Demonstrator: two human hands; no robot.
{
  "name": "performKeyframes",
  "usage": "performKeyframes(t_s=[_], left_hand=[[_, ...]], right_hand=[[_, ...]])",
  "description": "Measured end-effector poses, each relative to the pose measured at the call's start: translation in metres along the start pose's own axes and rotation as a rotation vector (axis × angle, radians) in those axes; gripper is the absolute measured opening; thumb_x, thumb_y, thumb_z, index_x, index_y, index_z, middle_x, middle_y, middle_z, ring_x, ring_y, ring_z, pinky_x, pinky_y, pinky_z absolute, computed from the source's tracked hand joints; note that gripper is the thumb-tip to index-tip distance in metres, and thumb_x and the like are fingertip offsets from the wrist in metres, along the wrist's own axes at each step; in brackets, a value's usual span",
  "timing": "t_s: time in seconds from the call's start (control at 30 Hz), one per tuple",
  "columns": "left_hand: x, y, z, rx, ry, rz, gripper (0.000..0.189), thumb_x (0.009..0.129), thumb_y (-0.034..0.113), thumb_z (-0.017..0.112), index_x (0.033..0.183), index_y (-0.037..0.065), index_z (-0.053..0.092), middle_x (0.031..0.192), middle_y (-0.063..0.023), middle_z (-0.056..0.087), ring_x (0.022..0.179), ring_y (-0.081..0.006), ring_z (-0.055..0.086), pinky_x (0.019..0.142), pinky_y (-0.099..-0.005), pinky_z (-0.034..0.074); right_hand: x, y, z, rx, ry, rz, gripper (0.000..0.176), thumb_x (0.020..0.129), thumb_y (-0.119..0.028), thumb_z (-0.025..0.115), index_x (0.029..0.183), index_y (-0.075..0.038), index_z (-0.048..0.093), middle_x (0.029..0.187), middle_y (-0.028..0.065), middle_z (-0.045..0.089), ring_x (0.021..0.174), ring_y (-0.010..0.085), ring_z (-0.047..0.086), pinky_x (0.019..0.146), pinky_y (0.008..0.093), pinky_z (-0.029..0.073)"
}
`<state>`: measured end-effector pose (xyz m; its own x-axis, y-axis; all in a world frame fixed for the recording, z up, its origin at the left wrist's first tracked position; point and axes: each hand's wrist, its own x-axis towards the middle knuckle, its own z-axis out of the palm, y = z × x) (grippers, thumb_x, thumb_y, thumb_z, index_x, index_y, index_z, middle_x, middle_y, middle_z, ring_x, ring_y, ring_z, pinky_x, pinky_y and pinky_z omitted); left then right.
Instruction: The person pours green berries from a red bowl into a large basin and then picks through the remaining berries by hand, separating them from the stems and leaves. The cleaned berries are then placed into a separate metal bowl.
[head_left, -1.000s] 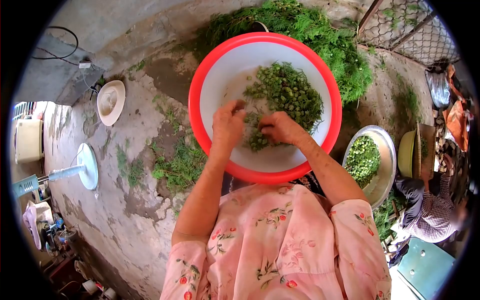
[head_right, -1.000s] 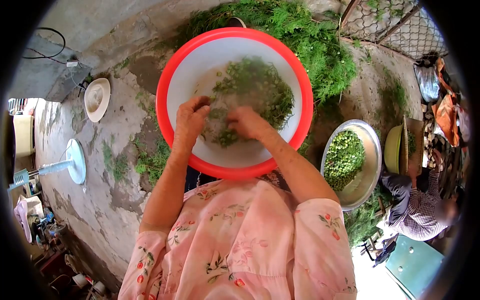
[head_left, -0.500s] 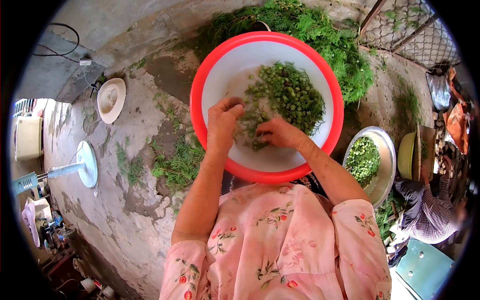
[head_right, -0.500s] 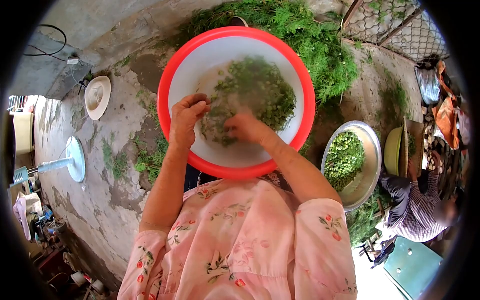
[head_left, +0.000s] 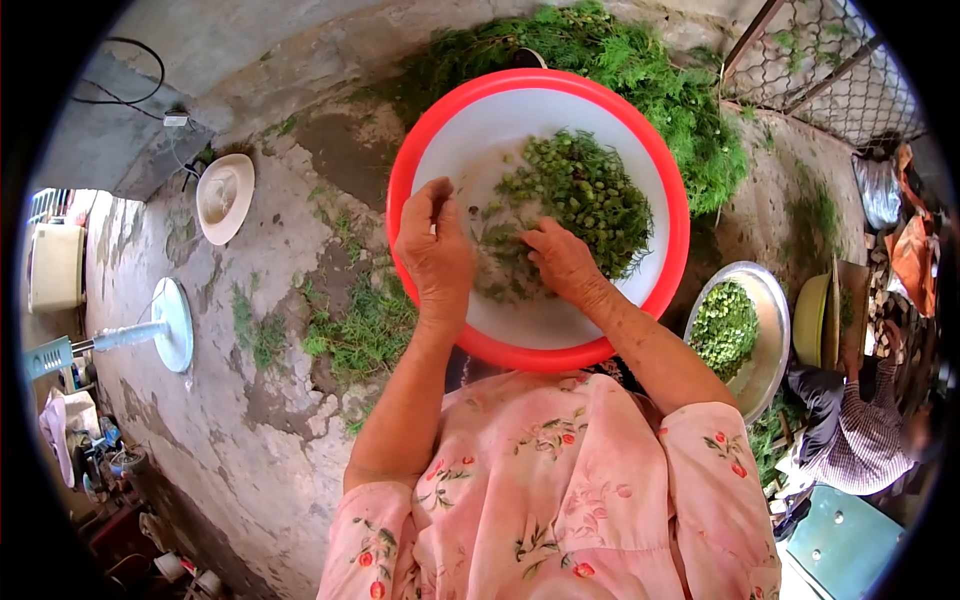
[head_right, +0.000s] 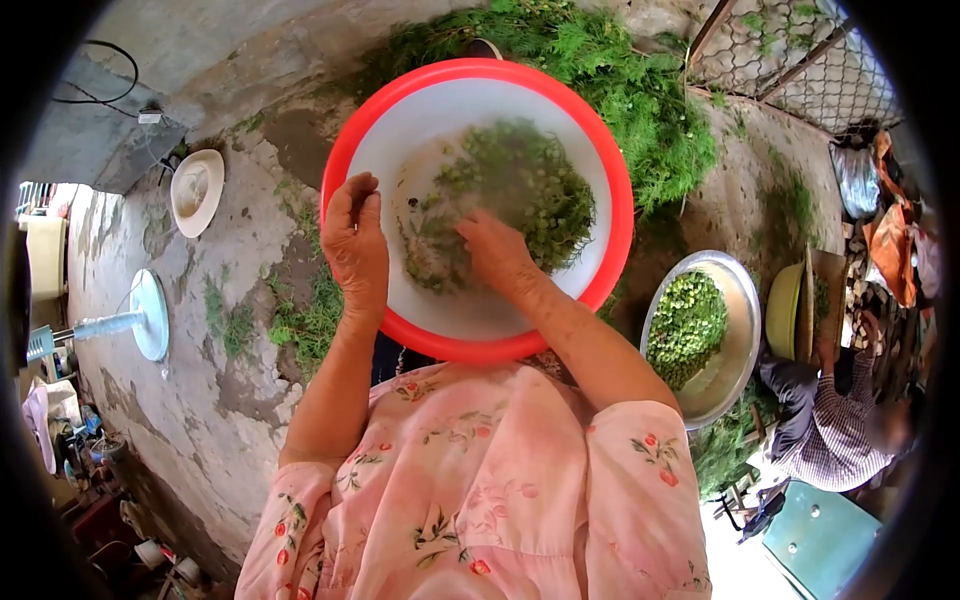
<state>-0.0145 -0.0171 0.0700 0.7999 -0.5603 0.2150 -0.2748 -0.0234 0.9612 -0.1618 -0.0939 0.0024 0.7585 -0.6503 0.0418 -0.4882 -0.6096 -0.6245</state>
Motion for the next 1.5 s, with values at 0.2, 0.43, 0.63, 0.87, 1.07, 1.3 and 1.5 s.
performKeyframes(t_s=[0.2, 0.43, 0.63, 0.87, 1.07, 1.3, 1.5], left_hand=[[0.004, -0.010, -0.003, -0.196, -0.006, -0.084, 0.027, 0.085, -0.003, 0.052, 0.112, -0.001, 0.054, 0.099, -0.0069, 0.060, 0.092, -0.0137, 0.056, 0.085, -0.0266, 0.044], [0.003, -0.014, -0.003, -0.253, -0.025, -0.166, 0.027, 0.085, -0.002, 0.051, 0.111, -0.002, 0.054, 0.096, -0.0054, 0.059, 0.090, -0.0122, 0.055, 0.083, -0.0252, 0.044], [0.003, -0.014, -0.004, -0.260, -0.037, -0.176, 0.027, 0.085, -0.002, 0.050, 0.112, -0.002, 0.053, 0.095, -0.0051, 0.059, 0.089, -0.0120, 0.055, 0.083, -0.0249, 0.044], [0.002, -0.014, -0.004, -0.266, -0.058, -0.213, 0.028, 0.085, -0.002, 0.050, 0.113, -0.002, 0.053, 0.095, -0.0050, 0.059, 0.089, -0.0120, 0.055, 0.083, -0.0250, 0.043], [0.003, -0.013, -0.005, -0.288, -0.067, -0.216, 0.027, 0.086, -0.002, 0.050, 0.113, -0.002, 0.053, 0.095, -0.0051, 0.059, 0.089, -0.0116, 0.054, 0.082, -0.0248, 0.043], [0.002, -0.011, -0.006, -0.296, -0.078, -0.226, 0.028, 0.085, -0.002, 0.053, 0.112, -0.003, 0.053, 0.098, -0.0072, 0.060, 0.091, -0.0129, 0.055, 0.084, -0.0257, 0.044], [0.002, -0.018, -0.004, -0.295, -0.078, -0.201, 0.026, 0.086, -0.001, 0.050, 0.112, -0.002, 0.053, 0.095, -0.0056, 0.059, 0.089, -0.0122, 0.054, 0.081, -0.0255, 0.044]], right_hand=[[0.006, 0.004, 0.000, -0.205, -0.144, 0.101, 0.016, 0.076, -0.008, 0.062, 0.092, -0.008, 0.060, 0.087, 0.0123, 0.053, 0.086, 0.0332, 0.056, 0.072, 0.0418, 0.047], [0.007, -0.009, 0.004, -0.218, -0.269, -0.048, 0.013, 0.075, -0.010, 0.063, 0.087, -0.007, 0.059, 0.089, 0.0120, 0.053, 0.083, 0.0324, 0.057, 0.070, 0.0404, 0.048], [0.011, 0.001, 0.004, -0.214, -0.075, 0.030, 0.020, 0.074, -0.006, 0.063, 0.093, -0.007, 0.057, 0.093, 0.0119, 0.052, 0.086, 0.0322, 0.057, 0.070, 0.0410, 0.048], [0.022, -0.010, 0.013, -0.132, -0.160, -0.182, 0.025, 0.073, 0.000, 0.059, 0.097, -0.008, 0.054, 0.096, 0.0115, 0.050, 0.085, 0.0325, 0.056, 0.068, 0.0402, 0.048], [0.021, -0.007, 0.018, -0.120, -0.146, -0.150, 0.024, 0.073, 0.002, 0.056, 0.095, -0.006, 0.053, 0.100, 0.0132, 0.049, 0.086, 0.0337, 0.056, 0.069, 0.0407, 0.047], [0.021, -0.011, -0.001, -0.091, -0.024, -0.013, 0.034, 0.072, 0.004, 0.057, 0.104, -0.006, 0.052, 0.103, 0.0143, 0.048, 0.087, 0.0342, 0.056, 0.069, 0.0404, 0.047], [0.022, -0.012, 0.016, -0.131, -0.169, -0.175, 0.030, 0.071, 0.005, 0.053, 0.098, -0.008, 0.053, 0.098, 0.0156, 0.048, 0.082, 0.0360, 0.057, 0.066, 0.0419, 0.048]])
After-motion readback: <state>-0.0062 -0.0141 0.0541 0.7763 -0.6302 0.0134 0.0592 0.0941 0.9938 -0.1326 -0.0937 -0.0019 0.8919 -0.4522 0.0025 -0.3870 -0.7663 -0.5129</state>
